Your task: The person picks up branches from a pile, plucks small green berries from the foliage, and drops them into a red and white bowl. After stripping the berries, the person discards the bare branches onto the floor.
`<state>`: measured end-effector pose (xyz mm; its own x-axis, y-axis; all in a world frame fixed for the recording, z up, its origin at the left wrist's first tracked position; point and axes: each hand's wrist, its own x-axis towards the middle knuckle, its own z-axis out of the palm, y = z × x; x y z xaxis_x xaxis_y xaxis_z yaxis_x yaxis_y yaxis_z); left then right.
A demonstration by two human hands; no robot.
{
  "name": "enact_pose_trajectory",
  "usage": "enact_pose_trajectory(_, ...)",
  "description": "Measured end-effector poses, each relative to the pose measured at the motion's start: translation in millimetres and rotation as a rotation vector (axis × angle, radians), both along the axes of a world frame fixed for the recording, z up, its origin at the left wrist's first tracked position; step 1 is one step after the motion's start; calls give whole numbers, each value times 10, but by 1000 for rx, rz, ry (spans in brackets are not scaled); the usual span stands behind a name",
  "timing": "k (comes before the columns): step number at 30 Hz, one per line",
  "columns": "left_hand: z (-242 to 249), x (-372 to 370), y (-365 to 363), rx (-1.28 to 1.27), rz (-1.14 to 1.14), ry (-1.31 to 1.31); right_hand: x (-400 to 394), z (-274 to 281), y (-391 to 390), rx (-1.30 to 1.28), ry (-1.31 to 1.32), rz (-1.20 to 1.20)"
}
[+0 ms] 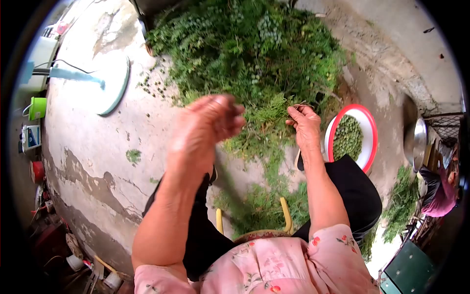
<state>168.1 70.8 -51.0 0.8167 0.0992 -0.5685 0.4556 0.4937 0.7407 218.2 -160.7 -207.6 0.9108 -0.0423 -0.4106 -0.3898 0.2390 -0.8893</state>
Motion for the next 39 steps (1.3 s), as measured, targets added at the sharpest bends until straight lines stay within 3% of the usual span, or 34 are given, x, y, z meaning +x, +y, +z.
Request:
enact_pose_trajectory(2,-77,-29,-78,-103,-67,35,39,474,200,23,-192,-37)
enact_pose_trajectory(5,-16,19,-259,-253,-29,245,-156,1301,522,-373,-499,-22)
enact_pose_trajectory(8,-41,15,-304,-504,-39,-78,-405,1446,631,-602,-902,171)
enact_pose_trajectory(11,14,57,-297,-345,22,-143,-584,1549,645,-686,-1104,375)
enact_pose_trajectory(12,83,58,-321,-376,125,-125,-618,1531,623,-647,-1099,434)
enact_pose_trajectory(18,45,51,-254,-150,59,-199,-613,1695,623,-525,-1010,686)
enact_pose_trajectory(21,66,48,-230,-132,1,-206,-436,1870,530,-350,-807,531)
enact_pose_trajectory(22,66,44,-245,-116,-6,-235,-325,1854,483,-355,-875,452)
enact_pose_trajectory(23,67,48,-265,-98,-13,-265,-283,1883,456,-154,-674,394)
enact_pose_trajectory(25,14,68,-308,32,-52,-289,-239,1992,439,-17,-490,186)
enact_pose_trajectory(26,22,51,-324,50,-73,-272,-180,1922,397,-18,-506,152)
enact_pose_trajectory(30,114,14,-427,55,-126,-264,-125,1943,424,-441,-782,282)
enact_pose_trajectory(33,93,-11,-475,116,-202,-323,-145,1808,465,-449,-805,404)
enact_pose_trajectory(39,193,-19,-446,205,-383,-199,-114,1735,298,-130,-253,501)
